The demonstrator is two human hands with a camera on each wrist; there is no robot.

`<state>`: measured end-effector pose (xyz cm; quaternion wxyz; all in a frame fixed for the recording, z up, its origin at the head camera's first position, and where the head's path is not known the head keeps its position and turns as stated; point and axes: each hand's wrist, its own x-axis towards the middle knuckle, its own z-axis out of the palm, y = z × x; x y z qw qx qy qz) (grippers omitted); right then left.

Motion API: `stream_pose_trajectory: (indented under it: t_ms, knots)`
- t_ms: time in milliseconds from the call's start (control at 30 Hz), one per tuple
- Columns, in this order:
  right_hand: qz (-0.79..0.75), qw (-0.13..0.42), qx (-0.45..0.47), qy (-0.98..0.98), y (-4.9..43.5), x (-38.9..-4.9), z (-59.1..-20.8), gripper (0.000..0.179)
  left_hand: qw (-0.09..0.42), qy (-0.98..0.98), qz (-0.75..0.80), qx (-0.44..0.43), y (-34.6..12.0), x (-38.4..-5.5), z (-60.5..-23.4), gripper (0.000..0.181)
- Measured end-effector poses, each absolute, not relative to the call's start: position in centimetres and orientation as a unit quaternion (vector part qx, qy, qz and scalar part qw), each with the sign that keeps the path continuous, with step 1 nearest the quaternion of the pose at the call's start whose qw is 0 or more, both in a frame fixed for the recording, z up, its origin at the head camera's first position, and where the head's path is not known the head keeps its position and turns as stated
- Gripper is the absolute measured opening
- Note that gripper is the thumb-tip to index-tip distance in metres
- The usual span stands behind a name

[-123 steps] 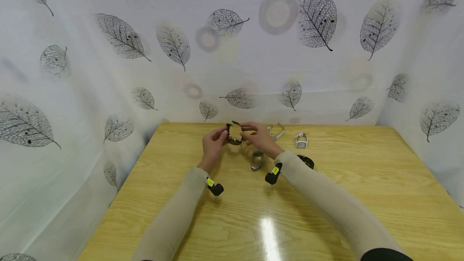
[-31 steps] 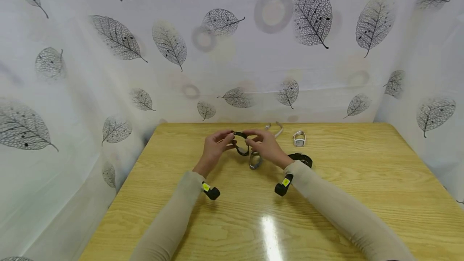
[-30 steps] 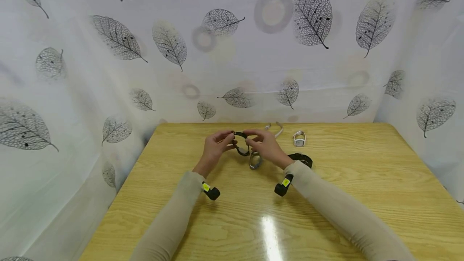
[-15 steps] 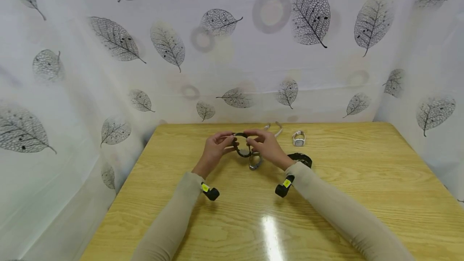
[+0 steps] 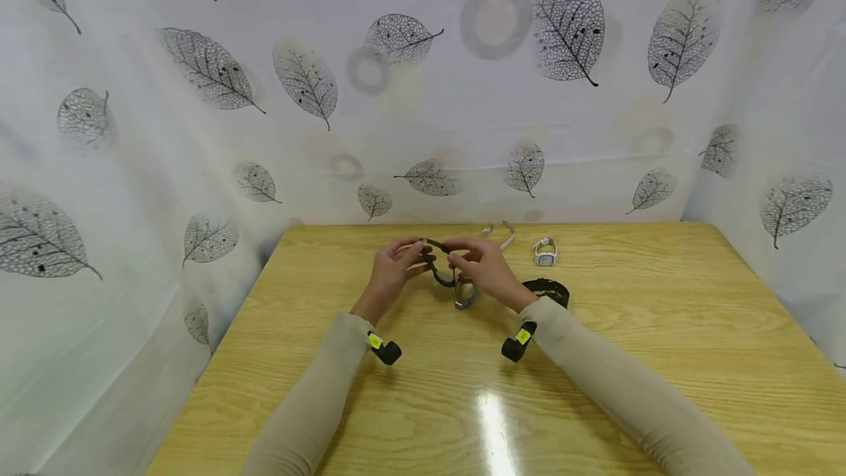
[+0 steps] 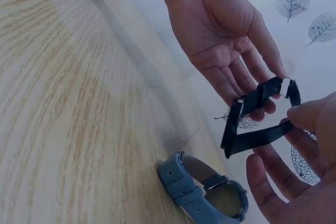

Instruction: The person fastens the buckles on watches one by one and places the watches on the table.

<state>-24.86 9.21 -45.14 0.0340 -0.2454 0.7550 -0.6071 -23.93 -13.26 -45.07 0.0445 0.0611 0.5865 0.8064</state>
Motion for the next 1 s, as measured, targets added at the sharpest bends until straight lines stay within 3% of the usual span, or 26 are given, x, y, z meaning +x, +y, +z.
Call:
stream_pose_trajectory:
  t_ms: [533, 1000]
  knots:
    - [-0.600, 0.028, -0.245, 0.761, 8.6, -23.5, -43.4, 0.035, 0.043, 0.586, 0.807, 0.062, -12.7, -23.5, -44.8, 0.031]
    - [-0.583, 0.008, -0.252, 0.772, 8.8, -24.6, -45.1, 0.033, 0.041, 0.606, 0.792, 0.062, -12.6, -23.5, -44.8, 0.032]
